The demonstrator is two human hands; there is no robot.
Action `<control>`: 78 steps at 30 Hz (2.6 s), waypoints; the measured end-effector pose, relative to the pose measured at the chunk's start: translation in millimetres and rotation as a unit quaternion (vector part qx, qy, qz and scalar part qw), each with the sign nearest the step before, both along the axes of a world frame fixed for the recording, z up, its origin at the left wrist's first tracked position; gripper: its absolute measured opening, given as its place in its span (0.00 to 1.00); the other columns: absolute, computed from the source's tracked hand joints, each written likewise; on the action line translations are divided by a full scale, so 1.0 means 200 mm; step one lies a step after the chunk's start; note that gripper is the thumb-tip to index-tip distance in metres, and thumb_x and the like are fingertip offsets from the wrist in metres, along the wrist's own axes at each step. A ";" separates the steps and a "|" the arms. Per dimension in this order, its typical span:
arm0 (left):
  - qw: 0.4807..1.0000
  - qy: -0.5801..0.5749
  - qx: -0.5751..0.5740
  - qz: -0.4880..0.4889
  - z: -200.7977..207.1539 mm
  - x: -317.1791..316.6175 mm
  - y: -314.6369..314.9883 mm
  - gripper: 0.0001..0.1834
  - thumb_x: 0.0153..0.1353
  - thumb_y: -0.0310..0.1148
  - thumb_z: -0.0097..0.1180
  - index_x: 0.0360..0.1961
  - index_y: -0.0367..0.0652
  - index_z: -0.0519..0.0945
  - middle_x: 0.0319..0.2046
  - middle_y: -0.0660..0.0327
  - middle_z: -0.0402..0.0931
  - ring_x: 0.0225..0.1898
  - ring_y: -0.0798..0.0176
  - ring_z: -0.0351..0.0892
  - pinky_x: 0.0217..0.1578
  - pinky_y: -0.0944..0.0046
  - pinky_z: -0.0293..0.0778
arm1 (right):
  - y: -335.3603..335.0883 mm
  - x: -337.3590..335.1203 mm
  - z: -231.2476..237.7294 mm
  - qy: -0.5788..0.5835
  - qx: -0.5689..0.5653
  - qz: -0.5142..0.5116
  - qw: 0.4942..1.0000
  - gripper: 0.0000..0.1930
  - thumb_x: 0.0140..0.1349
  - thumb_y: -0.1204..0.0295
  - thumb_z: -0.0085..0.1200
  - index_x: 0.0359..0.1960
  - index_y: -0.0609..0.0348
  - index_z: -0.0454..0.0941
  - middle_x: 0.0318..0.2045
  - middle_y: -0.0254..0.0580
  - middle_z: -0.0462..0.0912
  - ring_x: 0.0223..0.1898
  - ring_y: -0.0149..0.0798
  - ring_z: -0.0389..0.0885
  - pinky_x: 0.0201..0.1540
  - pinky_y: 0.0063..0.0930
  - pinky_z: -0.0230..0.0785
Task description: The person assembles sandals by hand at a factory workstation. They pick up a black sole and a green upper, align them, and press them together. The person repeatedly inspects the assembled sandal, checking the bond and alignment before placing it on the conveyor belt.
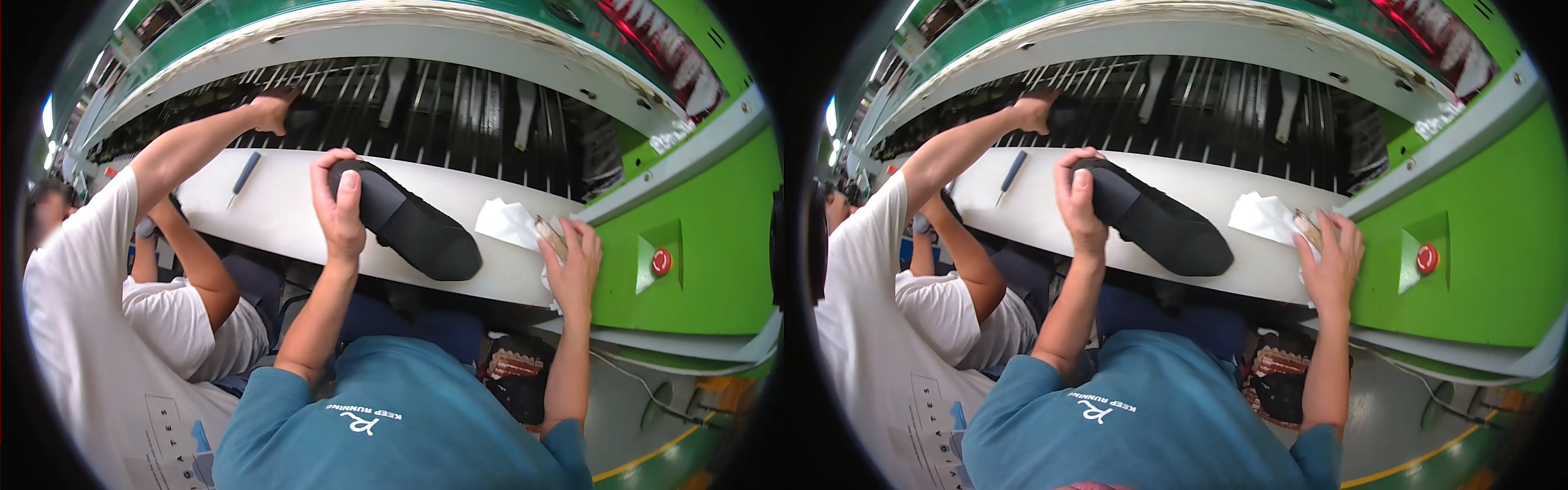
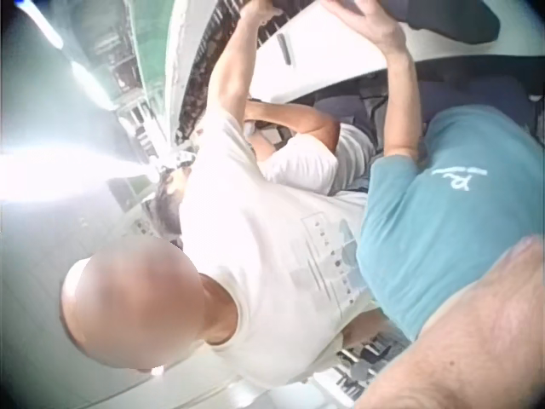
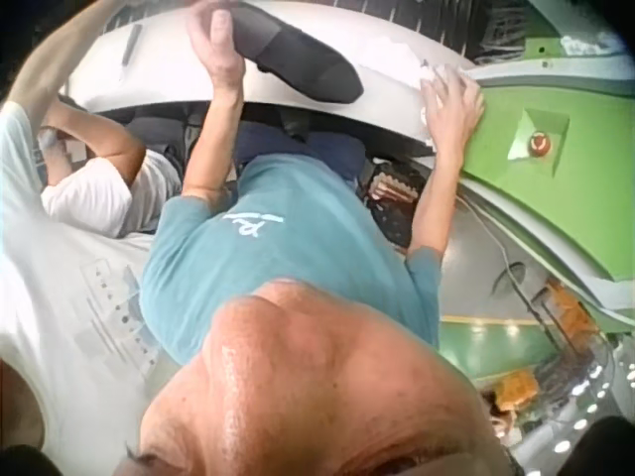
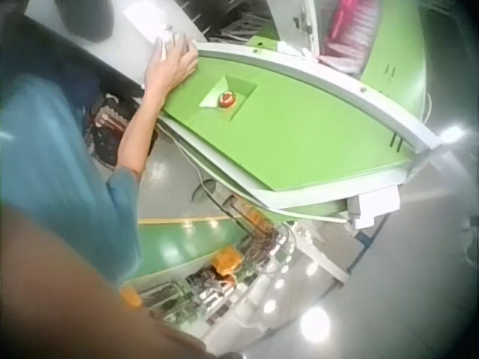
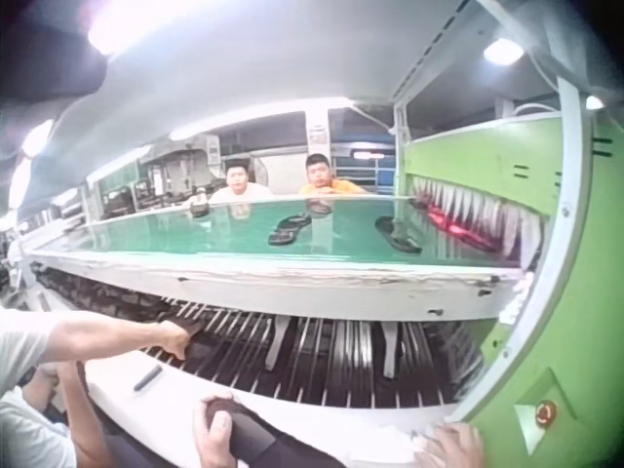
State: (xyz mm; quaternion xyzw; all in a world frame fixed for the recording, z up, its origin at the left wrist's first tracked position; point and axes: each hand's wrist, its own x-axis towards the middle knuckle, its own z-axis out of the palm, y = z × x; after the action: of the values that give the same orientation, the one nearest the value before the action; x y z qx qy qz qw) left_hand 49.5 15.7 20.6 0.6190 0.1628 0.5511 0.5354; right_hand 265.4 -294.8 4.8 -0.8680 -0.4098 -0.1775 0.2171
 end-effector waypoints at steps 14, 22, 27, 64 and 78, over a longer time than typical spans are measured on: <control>0.947 -0.025 0.268 -0.175 0.32 0.16 -0.18 0.48 0.57 0.61 0.75 0.64 0.35 0.70 0.54 0.46 0.72 0.54 0.53 0.76 0.57 0.52 0.76 | 0.60 -0.29 0.44 0.416 0.340 0.467 0.702 0.37 0.70 0.53 0.72 0.75 0.56 0.76 0.75 0.49 0.77 0.75 0.47 0.75 0.77 0.44 0.66; 0.935 0.015 0.296 -0.197 0.35 0.16 -0.21 0.44 0.59 0.57 0.74 0.65 0.36 0.71 0.58 0.45 0.69 0.59 0.51 0.74 0.60 0.50 0.75 | 0.59 -0.29 0.40 0.418 0.357 0.460 0.697 0.32 0.68 0.56 0.74 0.71 0.55 0.81 0.73 0.52 0.79 0.74 0.49 0.77 0.77 0.44 0.67; 0.943 0.024 0.271 -0.193 0.29 0.17 -0.21 0.39 0.63 0.52 0.70 0.64 0.36 0.70 0.57 0.45 0.69 0.57 0.52 0.73 0.61 0.50 0.72 | 0.58 -0.28 0.41 0.437 0.349 0.431 0.708 0.31 0.69 0.57 0.74 0.68 0.59 0.81 0.68 0.52 0.83 0.69 0.48 0.83 0.73 0.42 0.73; 0.997 -0.012 -0.069 -0.027 -0.42 -0.36 -0.03 0.31 0.77 0.49 0.53 0.67 0.35 0.69 0.66 0.40 0.72 0.70 0.36 0.77 0.71 0.39 0.73 | 0.54 -0.42 0.07 0.283 0.169 0.262 0.907 0.14 0.62 0.70 0.75 0.47 0.60 0.88 0.55 0.46 0.88 0.59 0.51 0.86 0.63 0.41 0.77; 0.979 -0.005 -0.199 -0.045 -0.31 -0.40 -0.13 0.36 0.64 0.29 0.73 0.70 0.38 0.68 0.77 0.40 0.62 0.71 0.46 0.77 0.72 0.48 0.73 | 0.73 -0.58 -0.03 0.274 0.137 0.293 0.906 0.11 0.58 0.66 0.77 0.34 0.53 0.85 0.52 0.33 0.89 0.56 0.44 0.84 0.61 0.42 0.71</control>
State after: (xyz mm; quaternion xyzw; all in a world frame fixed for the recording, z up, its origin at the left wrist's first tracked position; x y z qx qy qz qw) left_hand -31.0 -10.6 -41.8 0.5041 0.2387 0.4857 0.6730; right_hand 149.6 -149.5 -0.4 -0.6850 -0.5417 0.0846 0.4798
